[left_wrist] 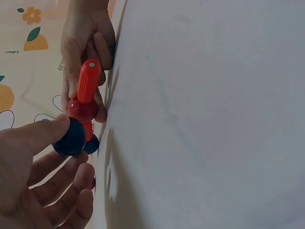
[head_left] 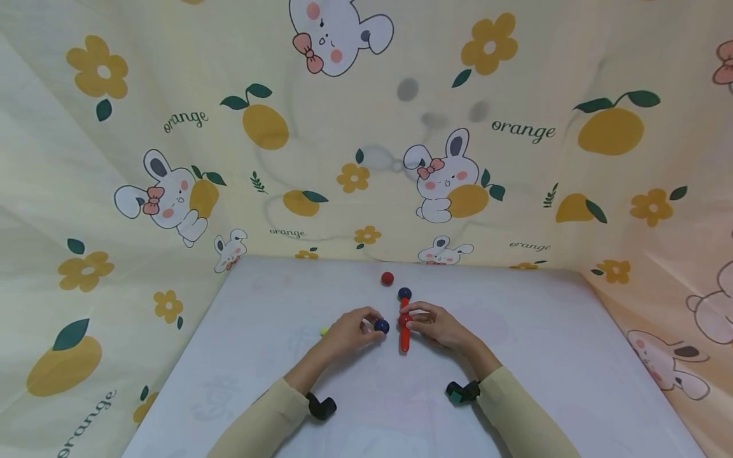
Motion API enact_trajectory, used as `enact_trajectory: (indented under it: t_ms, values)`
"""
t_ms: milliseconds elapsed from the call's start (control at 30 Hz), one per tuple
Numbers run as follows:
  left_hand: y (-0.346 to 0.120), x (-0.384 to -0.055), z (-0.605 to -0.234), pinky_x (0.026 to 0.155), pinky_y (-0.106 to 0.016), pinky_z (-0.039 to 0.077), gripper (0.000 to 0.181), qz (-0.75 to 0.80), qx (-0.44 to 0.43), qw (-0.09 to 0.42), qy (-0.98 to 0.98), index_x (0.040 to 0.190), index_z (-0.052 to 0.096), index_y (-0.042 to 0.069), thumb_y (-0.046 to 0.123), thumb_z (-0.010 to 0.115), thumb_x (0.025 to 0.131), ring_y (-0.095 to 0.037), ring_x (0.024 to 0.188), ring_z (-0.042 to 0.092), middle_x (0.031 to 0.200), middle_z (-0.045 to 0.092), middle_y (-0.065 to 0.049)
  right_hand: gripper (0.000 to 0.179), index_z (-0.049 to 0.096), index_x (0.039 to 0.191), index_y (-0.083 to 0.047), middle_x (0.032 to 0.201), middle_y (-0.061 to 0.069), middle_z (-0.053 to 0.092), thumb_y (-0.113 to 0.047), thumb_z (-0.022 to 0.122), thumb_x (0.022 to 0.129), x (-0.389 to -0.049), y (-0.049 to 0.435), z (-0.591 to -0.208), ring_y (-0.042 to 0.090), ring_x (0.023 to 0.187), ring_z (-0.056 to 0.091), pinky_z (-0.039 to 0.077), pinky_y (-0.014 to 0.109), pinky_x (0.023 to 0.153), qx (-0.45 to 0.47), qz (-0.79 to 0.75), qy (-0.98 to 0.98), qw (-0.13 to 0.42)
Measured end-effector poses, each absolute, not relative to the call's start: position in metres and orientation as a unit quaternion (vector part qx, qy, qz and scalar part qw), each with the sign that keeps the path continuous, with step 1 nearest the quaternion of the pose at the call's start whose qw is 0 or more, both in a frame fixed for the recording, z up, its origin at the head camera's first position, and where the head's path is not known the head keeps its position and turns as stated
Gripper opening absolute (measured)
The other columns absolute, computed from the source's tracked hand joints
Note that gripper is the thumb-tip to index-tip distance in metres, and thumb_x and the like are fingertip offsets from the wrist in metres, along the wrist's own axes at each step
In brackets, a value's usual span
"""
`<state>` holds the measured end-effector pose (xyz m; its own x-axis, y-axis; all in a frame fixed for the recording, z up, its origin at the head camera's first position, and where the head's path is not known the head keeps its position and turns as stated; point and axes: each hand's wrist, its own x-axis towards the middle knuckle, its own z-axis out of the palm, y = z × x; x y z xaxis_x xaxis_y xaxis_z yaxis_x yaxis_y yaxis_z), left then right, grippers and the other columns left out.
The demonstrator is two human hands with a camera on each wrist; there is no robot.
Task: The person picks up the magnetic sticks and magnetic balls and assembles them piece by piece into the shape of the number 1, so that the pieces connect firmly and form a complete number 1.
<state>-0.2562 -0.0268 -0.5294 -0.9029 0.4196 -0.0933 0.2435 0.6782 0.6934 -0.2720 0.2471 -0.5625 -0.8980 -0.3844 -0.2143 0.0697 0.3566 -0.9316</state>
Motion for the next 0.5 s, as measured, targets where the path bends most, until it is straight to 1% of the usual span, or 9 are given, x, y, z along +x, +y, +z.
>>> enact_trajectory:
  t_ms: [133, 200, 500]
  values:
    - [-0.0287, -0.2546, -0.5326, 0.078, -0.025, 0.051, 0.037, 0.363, 0.188, 0.129, 0.904, 0.123, 0.065, 0.029, 0.036, 0.078, 0.089, -0.009, 0.088, 0.058, 0.112, 0.068, 0.01, 0.042, 0.062, 0.133, -0.029, 0.134, 0.004, 0.068, -0.038, 0.072, 0.093, -0.2717, 0.2468, -0.5622, 0.026, 0.117, 0.059, 0.046, 0.026, 0.074, -0.094, -0.561, 0.797, 0.204]
    - [-0.0295, -0.2535, -0.5336, 0.076, -0.025, 0.05, 0.038, 0.364, 0.191, 0.132, 0.902, 0.123, 0.065, 0.029, 0.035, 0.079, 0.088, -0.009, 0.087, 0.058, 0.112, 0.068, 0.01, 0.041, 0.062, 0.133, -0.029, 0.134, 0.004, 0.068, -0.038, 0.072, 0.093, -0.2715, 0.2468, -0.5624, 0.026, 0.117, 0.058, 0.046, 0.027, 0.074, -0.093, -0.56, 0.798, 0.205]
    - [-0.0323, -0.248, -0.5366, 0.074, -0.023, 0.05, 0.035, 0.365, 0.212, 0.13, 0.897, 0.118, 0.064, 0.027, 0.033, 0.08, 0.087, -0.008, 0.081, 0.059, 0.111, 0.069, 0.006, 0.041, 0.062, 0.132, -0.028, 0.131, 0.005, 0.069, -0.035, 0.073, 0.093, -0.2692, 0.2457, -0.558, 0.024, 0.105, 0.06, 0.039, 0.023, 0.06, -0.088, -0.566, 0.794, 0.204]
